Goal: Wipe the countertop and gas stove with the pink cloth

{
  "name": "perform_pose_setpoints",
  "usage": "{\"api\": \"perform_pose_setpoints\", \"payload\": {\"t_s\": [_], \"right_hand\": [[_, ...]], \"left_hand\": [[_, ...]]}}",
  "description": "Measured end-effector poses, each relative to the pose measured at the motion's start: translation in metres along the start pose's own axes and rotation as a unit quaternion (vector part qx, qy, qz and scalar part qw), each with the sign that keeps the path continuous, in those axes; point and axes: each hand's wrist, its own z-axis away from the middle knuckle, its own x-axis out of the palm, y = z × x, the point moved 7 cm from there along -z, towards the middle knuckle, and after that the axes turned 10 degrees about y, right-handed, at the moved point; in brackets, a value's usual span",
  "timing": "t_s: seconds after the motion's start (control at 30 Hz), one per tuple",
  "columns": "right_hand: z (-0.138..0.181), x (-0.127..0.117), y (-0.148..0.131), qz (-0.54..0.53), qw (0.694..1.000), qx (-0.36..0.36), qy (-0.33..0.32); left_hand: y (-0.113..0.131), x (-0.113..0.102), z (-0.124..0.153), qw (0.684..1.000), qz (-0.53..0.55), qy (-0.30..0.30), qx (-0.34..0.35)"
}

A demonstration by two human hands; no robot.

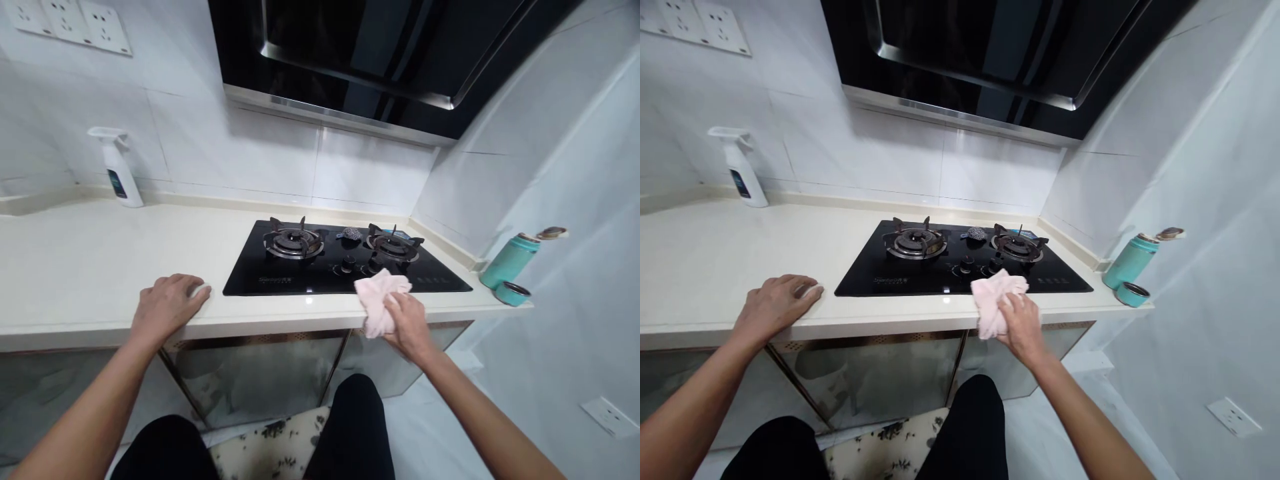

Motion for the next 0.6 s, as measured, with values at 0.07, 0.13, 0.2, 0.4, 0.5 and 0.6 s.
{"api": "perform_pose_setpoints", "payload": {"t_s": [0.07, 0.13, 0.2, 0.4, 0.5, 0.6], "right_hand": [[-0.02, -0.002, -0.047, -0.029, 0.999, -0.009, -0.019], [-0.042, -0.003, -0.098, -0.071, 0.996, -0.025, -0.041], [-0.063, -0.005, -0.151, -0.116, 0.989, -0.07, -0.056], [-0.111, -0.012, -0.253, -0.187, 0.959, -0.212, -0.011], [-0.11, -0.006, -0.239, -0.193, 0.955, -0.223, -0.012], [-0.093, 0.0, -0.179, -0.198, 0.963, -0.177, -0.029]], "left_hand": [[-0.001, 0.0, -0.001, 1.0, -0.003, 0.0, 0.001], [-0.002, 0.0, -0.002, 1.0, -0.006, -0.005, 0.003], [-0.005, 0.001, -0.004, 1.0, -0.007, -0.011, 0.001], [-0.023, 0.011, -0.013, 1.0, -0.018, -0.02, -0.013], [-0.032, 0.017, -0.017, 0.999, -0.018, -0.025, -0.015], [-0.037, 0.021, -0.019, 0.999, -0.021, -0.034, -0.023]]}}
